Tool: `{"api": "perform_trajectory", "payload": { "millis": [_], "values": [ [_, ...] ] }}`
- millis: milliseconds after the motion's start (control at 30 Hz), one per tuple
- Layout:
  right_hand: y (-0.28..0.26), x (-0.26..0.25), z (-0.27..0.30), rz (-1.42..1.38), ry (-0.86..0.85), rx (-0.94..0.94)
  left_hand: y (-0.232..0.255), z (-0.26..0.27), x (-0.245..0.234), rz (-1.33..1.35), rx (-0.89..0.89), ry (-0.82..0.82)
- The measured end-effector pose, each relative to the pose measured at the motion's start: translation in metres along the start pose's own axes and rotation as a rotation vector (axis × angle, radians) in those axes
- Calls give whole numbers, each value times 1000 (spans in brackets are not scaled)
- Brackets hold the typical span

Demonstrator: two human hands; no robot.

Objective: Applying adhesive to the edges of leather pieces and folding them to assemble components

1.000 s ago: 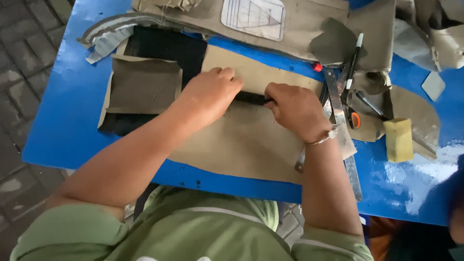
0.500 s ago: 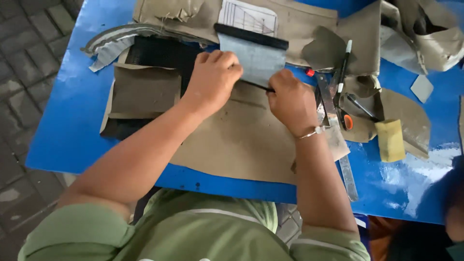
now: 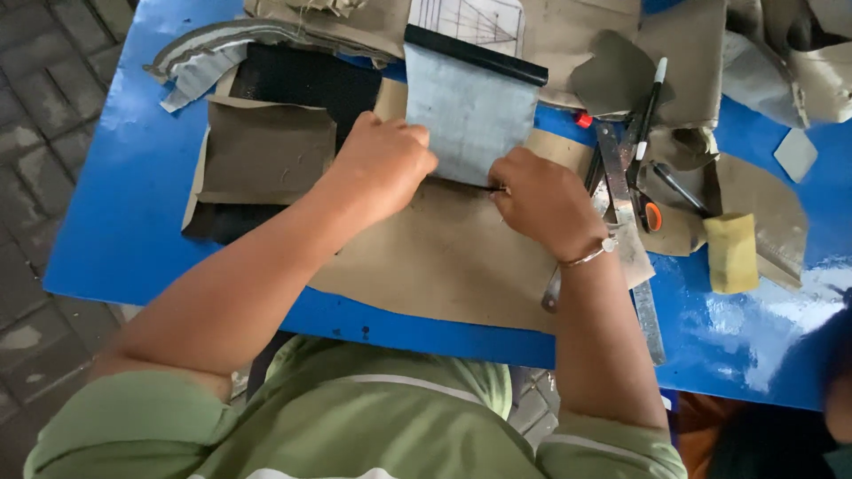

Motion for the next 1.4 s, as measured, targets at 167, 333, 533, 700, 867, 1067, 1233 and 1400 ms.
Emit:
{"api": "perform_trajectory", "payload": {
  "millis": [167,333,533,700,867,1067,1233,1400],
  "values": [
    [-10,-13,4,-123,-143,-23,-4,4,24,60,2,-55],
    [-13,-12,6,-160,-260,-46,-1,7,-2,140,-29,-255],
    [-20,-16,6,-232,-321,-82,6,14,-14,135,-10,-244],
    [-19,-16,8,-216,-378,-98,55,40,-11,-63,77,102],
    [1,-7,10,-455,-161,-132,111,58,-6,-331,-7,-33],
    [-8,-1,3,-667,401,-320,127,67,26,-500,-90,-58],
    [-28,-9,2,-824,372,-220,124,73,29,-436,-55,-7],
    [-36,-5,-8,-756,271,-161,125,69,29,-453,-27,-66]
  ]
}}
Point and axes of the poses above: each hand's wrist, its own z-axis away from the middle knuckle, its own x-axis out of the palm, y = z × x, the point moved 2 cm from there along -z, towards the middle knuckle, and after that the axes turned 2 degrees about -x, right-handed, at the moved point
